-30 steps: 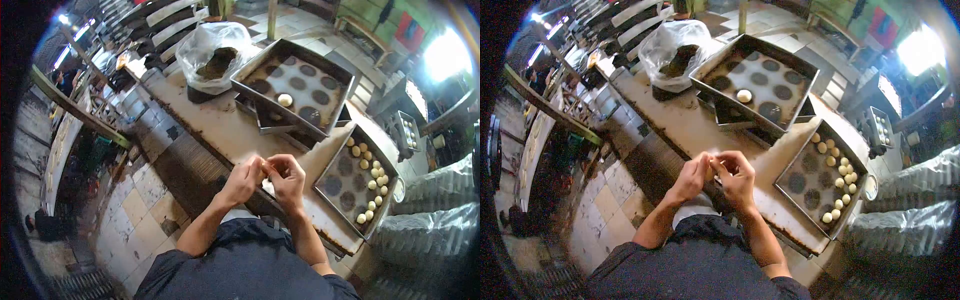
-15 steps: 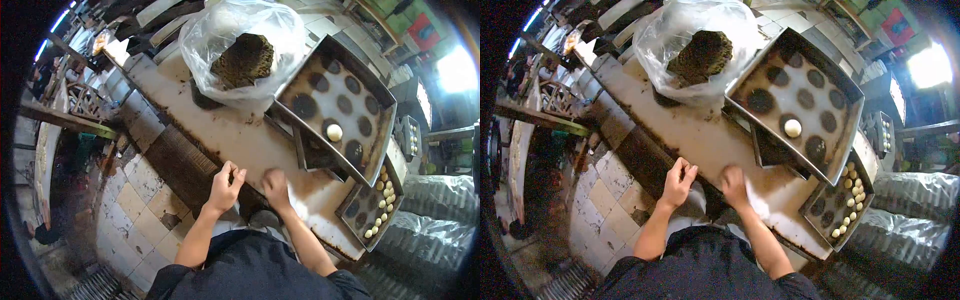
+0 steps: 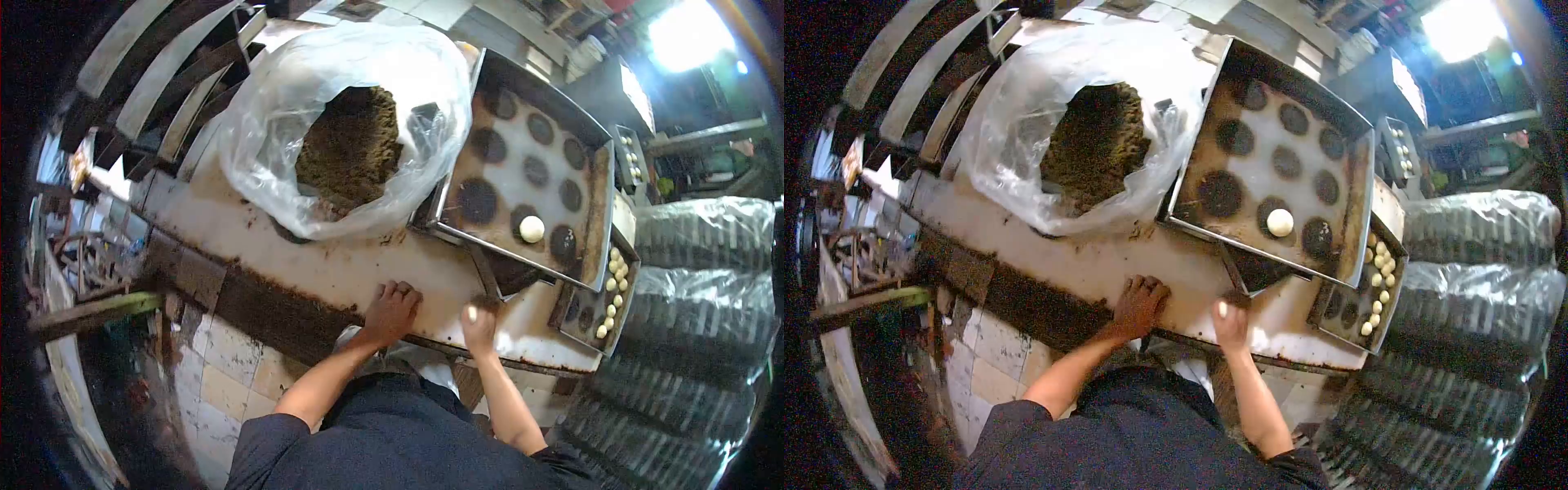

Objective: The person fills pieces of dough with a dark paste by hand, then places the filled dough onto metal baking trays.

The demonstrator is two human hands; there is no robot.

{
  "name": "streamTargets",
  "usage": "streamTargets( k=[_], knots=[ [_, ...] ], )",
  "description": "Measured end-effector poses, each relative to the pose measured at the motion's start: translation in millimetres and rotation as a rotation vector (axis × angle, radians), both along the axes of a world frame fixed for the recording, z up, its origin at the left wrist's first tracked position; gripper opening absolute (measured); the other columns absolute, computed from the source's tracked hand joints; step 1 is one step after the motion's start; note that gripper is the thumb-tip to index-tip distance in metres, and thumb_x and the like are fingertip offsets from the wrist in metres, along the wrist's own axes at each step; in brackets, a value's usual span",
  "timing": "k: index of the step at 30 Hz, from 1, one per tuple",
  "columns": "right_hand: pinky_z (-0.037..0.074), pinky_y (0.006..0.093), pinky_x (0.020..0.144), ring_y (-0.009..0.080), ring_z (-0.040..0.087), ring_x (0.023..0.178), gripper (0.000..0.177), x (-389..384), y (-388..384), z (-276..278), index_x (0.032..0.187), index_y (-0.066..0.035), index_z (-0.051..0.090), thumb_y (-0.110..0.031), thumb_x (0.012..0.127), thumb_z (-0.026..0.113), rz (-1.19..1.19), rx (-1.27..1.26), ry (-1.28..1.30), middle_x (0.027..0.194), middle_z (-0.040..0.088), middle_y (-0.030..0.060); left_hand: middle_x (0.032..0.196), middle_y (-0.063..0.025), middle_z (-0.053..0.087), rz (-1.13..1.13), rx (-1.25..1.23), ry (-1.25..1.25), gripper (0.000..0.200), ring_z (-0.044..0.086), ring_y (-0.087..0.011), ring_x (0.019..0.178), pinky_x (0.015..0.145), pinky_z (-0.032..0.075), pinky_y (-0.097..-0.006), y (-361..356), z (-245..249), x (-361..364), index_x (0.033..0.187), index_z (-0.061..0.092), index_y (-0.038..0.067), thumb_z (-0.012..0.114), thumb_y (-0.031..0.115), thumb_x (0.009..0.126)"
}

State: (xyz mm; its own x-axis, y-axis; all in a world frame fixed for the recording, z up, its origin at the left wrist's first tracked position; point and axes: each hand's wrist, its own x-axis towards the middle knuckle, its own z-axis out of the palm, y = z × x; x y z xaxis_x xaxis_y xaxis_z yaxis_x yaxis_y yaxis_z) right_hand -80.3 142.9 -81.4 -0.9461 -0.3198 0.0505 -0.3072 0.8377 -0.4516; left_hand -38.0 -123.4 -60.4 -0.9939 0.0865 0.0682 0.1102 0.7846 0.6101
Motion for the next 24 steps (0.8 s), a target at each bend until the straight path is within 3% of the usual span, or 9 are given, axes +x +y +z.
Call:
streamTargets(
  k=[2,8,11,12,15,18,20,23,24],
  knots=[
    [0.048,0.0506,0.095,0.0433,0.061,0.105,0.025,-23.8,-13.2,-23.5,0.111,-0.001,0.069,-0.012,0.089,0.072,-0.296,-0.154,-0.045,0.118,0.067,0.0238,0.109,-0.0121,0.065,-0.02,-0.024,0.007,0.02,0.059,-0.0335,0.108,0.096,0.044,-0.0503,0.5,-0.6,-2.4,0.111,0.065,0.011,0.063,0.022,0.095],
    [0.047,0.0484,0.093,0.0446,0.057,0.11,0.032,20.8,-41.7,17.1,0.11,0.0,0.066,-0.013,0.084,0.08,-0.076,-0.096,0.101,0.114,0.064,0.0225,0.109,-0.0124,0.065,-0.009,0.046,0.064,0.021,0.059,-0.0327,0.105,0.093,0.044,-0.0489,-4.1,4.1,-7.6,0.111,0.066,0.011,0.063,0.023,0.095],
    [0.047,0.0491,0.093,0.044,0.057,0.11,0.031,15.6,-36.1,47.5,0.108,0.0,0.066,-0.016,0.086,0.081,-0.298,0.026,-0.022,0.111,0.063,0.0228,0.109,-0.0126,0.065,-0.009,0.002,0.02,0.022,0.059,-0.0326,0.105,0.093,0.044,-0.0491,-2.3,5.7,-6.6,0.111,0.066,0.011,0.064,0.024,0.093],
    [0.051,0.0465,0.087,0.0366,0.064,0.104,0.035,12.3,-28.7,49.7,0.112,0.0,0.068,-0.02,0.087,0.082,-0.408,0.117,-0.066,0.111,0.067,0.0202,0.109,-0.0126,0.065,0.001,-0.016,0.035,0.022,0.059,-0.0327,0.105,0.093,0.043,-0.0492,0.4,4.1,-4.7,0.111,0.066,0.011,0.064,0.024,0.093],
    [0.055,0.0426,0.083,0.0282,0.069,0.098,0.043,3.1,11.4,76.4,0.12,0.003,0.068,-0.021,0.087,0.083,-0.681,-0.841,-0.78,0.112,0.071,0.0177,0.109,-0.0126,0.065,0.027,-0.044,0.066,0.024,0.059,-0.0332,0.105,0.093,0.043,-0.0494,1.5,-0.3,-5.7,0.111,0.066,0.011,0.065,0.025,0.091],
    [0.055,0.0381,0.099,0.0266,0.068,0.114,0.037,-25.2,4.4,203.0,0.126,0.004,0.067,-0.007,0.091,0.068,-0.344,-1.202,-0.942,0.12,0.071,0.0168,0.109,-0.0128,0.065,0.029,-0.008,0.05,0.025,0.058,-0.0337,0.106,0.094,0.043,-0.0502,3.1,-0.7,-5.8,0.111,0.066,0.011,0.065,0.025,0.091],
    [0.054,0.0425,0.105,0.0294,0.066,0.119,0.038,-66.4,13.1,240.7,0.128,0.005,0.064,0.0,0.091,0.062,-0.078,-1.131,-0.436,0.129,0.067,0.018,0.109,-0.0129,0.065,0.04,-0.023,0.049,0.024,0.058,-0.034,0.107,0.095,0.043,-0.0511,5.2,-3.1,-3.8,0.111,0.066,0.011,0.065,0.025,0.091],
    [0.054,0.0401,0.102,0.029,0.067,0.116,0.035,-137.0,33.5,233.0,0.124,0.003,0.064,0.001,0.09,0.072,-0.301,-0.533,0.397,0.127,0.067,0.0175,0.109,-0.0143,0.065,0.062,-0.139,0.082,0.023,0.058,-0.0362,0.109,0.097,0.043,-0.0544,10.3,-2.9,-2.9,0.111,0.065,0.01,0.066,0.022,0.091],
    [0.053,0.0401,0.1,0.0333,0.068,0.113,0.031,-155.4,32.0,236.4,0.121,0.002,0.066,-0.003,0.091,0.073,-0.249,-0.13,0.642,0.126,0.069,0.0189,0.11,-0.0149,0.065,0.075,-0.148,0.085,0.023,0.058,-0.0375,0.11,0.098,0.043,-0.0543,12.7,-9.1,0.6,0.111,0.065,0.009,0.065,0.021,0.091]
  ],
)
